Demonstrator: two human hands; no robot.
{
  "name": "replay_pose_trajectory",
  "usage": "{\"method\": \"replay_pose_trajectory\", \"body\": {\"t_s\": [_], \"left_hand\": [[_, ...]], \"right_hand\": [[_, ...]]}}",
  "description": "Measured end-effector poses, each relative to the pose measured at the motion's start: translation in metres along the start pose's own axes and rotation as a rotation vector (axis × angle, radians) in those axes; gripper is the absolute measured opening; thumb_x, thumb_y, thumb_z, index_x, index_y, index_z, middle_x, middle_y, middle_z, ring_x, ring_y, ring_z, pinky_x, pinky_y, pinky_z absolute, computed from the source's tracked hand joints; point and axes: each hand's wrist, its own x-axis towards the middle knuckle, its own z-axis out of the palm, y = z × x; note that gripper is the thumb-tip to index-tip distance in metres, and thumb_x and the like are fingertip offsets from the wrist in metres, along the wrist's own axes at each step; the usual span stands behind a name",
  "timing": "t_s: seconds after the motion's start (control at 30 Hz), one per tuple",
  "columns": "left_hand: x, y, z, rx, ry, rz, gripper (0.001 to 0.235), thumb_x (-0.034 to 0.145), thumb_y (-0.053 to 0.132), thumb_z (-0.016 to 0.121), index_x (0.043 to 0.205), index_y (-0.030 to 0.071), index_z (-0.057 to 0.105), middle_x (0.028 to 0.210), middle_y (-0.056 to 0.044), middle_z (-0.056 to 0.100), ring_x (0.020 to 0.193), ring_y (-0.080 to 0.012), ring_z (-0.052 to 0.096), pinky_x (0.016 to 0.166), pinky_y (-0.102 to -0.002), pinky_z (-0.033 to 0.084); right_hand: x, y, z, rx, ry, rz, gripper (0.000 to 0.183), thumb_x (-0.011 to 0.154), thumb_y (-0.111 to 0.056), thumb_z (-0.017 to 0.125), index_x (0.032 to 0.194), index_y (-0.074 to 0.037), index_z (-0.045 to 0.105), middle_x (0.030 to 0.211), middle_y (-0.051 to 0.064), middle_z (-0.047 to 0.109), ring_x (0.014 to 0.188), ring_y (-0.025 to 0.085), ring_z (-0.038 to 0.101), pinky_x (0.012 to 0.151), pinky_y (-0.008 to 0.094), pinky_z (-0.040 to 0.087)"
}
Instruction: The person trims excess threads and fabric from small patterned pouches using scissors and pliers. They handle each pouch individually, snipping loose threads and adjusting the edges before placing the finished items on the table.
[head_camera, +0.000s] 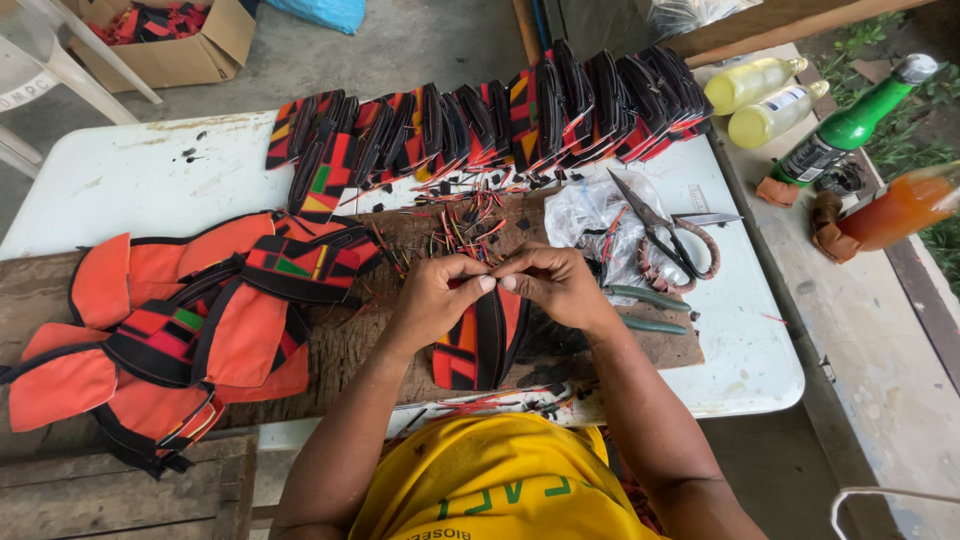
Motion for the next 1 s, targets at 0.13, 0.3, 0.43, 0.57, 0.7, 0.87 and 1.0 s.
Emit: {"method": "replay_pose_trajectory", "body": {"t_s": [0.13, 0.3, 0.43, 0.57, 0.7, 0.87, 1.0], "left_hand": [[-0.001, -0.005, 0.004, -0.148, 0.021, 0.053, 0.018, 0.095, 0.017, 0.073, 0.103, 0.0, 0.076, 0.09, -0.003, 0.077, 0.083, -0.0064, 0.068, 0.075, -0.025, 0.055], [-0.007, -0.003, 0.005, -0.177, 0.065, 0.03, 0.016, 0.096, 0.016, 0.072, 0.102, 0.001, 0.075, 0.089, -0.002, 0.076, 0.083, -0.0065, 0.067, 0.075, -0.025, 0.055], [-0.011, 0.012, 0.001, 0.061, 0.125, 0.222, 0.013, 0.094, 0.015, 0.075, 0.099, 0.003, 0.075, 0.089, -0.003, 0.075, 0.084, -0.0107, 0.071, 0.076, -0.027, 0.055], [-0.014, 0.041, -0.021, 0.117, 0.302, 0.321, 0.011, 0.096, 0.014, 0.074, 0.1, 0.004, 0.073, 0.093, -0.005, 0.073, 0.088, -0.0132, 0.07, 0.079, -0.029, 0.055], [-0.02, 0.072, -0.071, 0.118, 0.53, 0.483, 0.009, 0.1, 0.01, 0.073, 0.104, 0.002, 0.071, 0.103, -0.006, 0.071, 0.095, -0.0124, 0.066, 0.086, -0.027, 0.053], [-0.036, 0.09, -0.106, -0.039, 0.693, 0.583, 0.015, 0.101, 0.006, 0.076, 0.111, -0.004, 0.07, 0.118, -0.01, 0.066, 0.095, -0.0074, 0.059, 0.082, -0.019, 0.047], [-0.049, 0.081, -0.12, -0.085, 0.758, 0.589, 0.018, 0.103, 0.01, 0.075, 0.111, -0.004, 0.068, 0.113, -0.009, 0.069, 0.098, -0.008, 0.063, 0.088, -0.022, 0.05]], "right_hand": [[-0.002, 0.009, 0.001, 0.045, 0.053, 0.019, 0.015, 0.092, -0.004, 0.075, 0.106, -0.001, 0.077, 0.1, 0.004, 0.076, 0.092, 0.009, 0.068, 0.083, 0.025, 0.056], [-0.001, 0.016, 0.006, 0.085, 0.028, -0.038, 0.015, 0.094, -0.004, 0.076, 0.108, 0.001, 0.078, 0.1, 0.006, 0.075, 0.092, 0.01, 0.068, 0.084, 0.026, 0.056], [-0.001, -0.002, 0.003, 0.161, -0.006, 0.059, 0.025, 0.09, -0.006, 0.079, 0.114, 0.001, 0.077, 0.105, 0.008, 0.077, 0.096, 0.014, 0.07, 0.088, 0.028, 0.057], [0.001, -0.028, -0.007, 0.193, -0.278, -0.004, 0.088, 0.057, -0.019, 0.096, 0.135, -0.014, 0.054, 0.133, -0.004, 0.063, 0.121, 0.011, 0.062, 0.105, 0.025, 0.047], [0.01, -0.014, -0.004, -0.554, -0.206, -0.239, 0.056, 0.072, -0.017, 0.087, 0.121, 0.003, 0.068, 0.117, 0.014, 0.069, 0.107, 0.024, 0.063, 0.092, 0.037, 0.05], [0.016, 0.029, -0.001, -0.298, -0.034, 0.155, 0.022, 0.091, -0.017, 0.076, 0.107, -0.003, 0.074, 0.095, 0.006, 0.076, 0.086, 0.01, 0.063, 0.079, 0.031, 0.053], [0.013, 0.028, -0.012, -0.115, -0.069, 0.199, 0.025, 0.098, -0.02, 0.066, 0.113, -0.002, 0.075, 0.099, 0.004, 0.078, 0.093, 0.008, 0.065, 0.088, 0.028, 0.051]]}}
